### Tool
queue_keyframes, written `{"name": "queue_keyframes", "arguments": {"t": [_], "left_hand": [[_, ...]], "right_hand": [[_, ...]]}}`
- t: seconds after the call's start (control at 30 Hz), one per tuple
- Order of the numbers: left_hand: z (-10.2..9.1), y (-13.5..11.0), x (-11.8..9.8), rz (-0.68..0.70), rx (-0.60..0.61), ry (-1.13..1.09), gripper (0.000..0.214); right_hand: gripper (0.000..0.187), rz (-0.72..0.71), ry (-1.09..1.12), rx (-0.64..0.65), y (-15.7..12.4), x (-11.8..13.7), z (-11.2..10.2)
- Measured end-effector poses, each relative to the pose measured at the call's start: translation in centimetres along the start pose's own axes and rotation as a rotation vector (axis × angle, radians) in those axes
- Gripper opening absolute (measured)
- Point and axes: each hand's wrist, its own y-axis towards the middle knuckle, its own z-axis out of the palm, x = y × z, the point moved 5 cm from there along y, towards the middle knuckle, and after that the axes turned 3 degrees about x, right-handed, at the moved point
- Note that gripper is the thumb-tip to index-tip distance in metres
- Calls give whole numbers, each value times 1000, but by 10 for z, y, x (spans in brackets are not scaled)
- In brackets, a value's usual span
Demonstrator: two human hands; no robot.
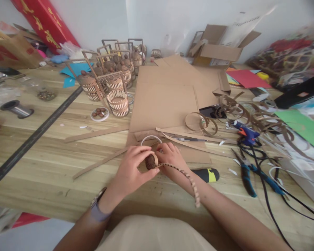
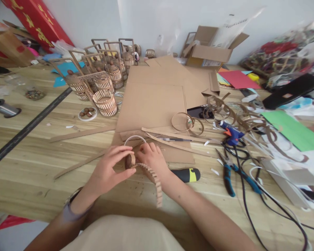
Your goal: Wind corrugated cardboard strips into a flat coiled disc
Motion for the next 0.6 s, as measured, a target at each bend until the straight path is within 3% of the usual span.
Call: {"name": "queue_keyframes", "arguments": {"t": [0.1, 0.27, 0.37, 0.5, 0.6], "left_hand": [[9, 0, -3, 104, 108, 94, 26], [24, -3, -5, 188, 274, 139, 43], [26, -4, -7, 213, 268, 111, 43], [26, -5, -9, 235, 247, 87, 44], [26, -5, -9, 229, 247, 82, 44]], "right_hand": [[10, -9, 30, -66, 1, -1, -9], [19, -68, 144, -203, -12, -2, -40], [16, -8, 205, -275, -20, -6, -47], [50, 137, 346, -321, -24, -17, -43], [52, 147, 381, -330, -25, -18, -41]]}}
